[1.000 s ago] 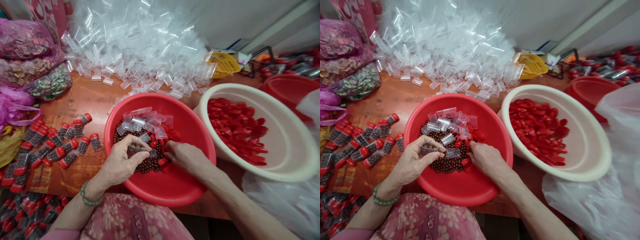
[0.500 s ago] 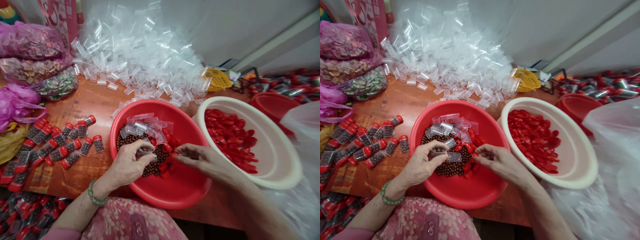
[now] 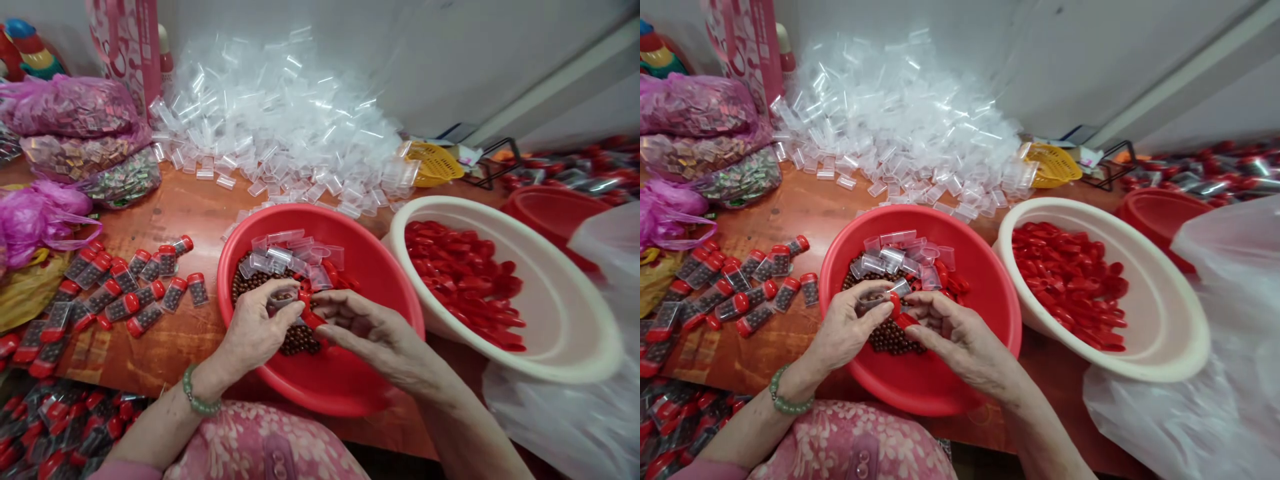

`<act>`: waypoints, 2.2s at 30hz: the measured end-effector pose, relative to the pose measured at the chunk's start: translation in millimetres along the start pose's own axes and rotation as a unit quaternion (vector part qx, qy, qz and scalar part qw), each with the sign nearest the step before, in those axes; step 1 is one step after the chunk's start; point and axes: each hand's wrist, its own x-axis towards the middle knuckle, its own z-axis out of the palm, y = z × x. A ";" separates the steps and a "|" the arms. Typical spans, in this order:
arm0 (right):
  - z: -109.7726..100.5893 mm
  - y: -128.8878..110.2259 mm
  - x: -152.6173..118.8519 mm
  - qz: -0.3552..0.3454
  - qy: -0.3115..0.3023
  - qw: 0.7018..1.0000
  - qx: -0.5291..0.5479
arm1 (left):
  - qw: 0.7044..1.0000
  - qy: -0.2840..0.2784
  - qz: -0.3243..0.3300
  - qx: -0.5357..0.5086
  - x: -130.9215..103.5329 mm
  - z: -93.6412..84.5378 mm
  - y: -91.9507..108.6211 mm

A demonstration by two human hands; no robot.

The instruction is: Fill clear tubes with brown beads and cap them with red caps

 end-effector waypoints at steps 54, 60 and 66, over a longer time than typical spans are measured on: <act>-12.7 20.5 2.5 0.057 0.025 0.956 0.285 | 0.970 -0.015 0.228 0.085 -20.0 36.0 -7.3; -13.8 18.6 -0.6 0.023 0.003 0.975 0.223 | 0.982 -0.058 0.171 0.061 -22.6 31.2 -1.5; -19.2 19.7 -7.9 -0.012 0.098 0.989 0.110 | 0.998 -0.011 0.054 0.033 -21.8 24.9 5.8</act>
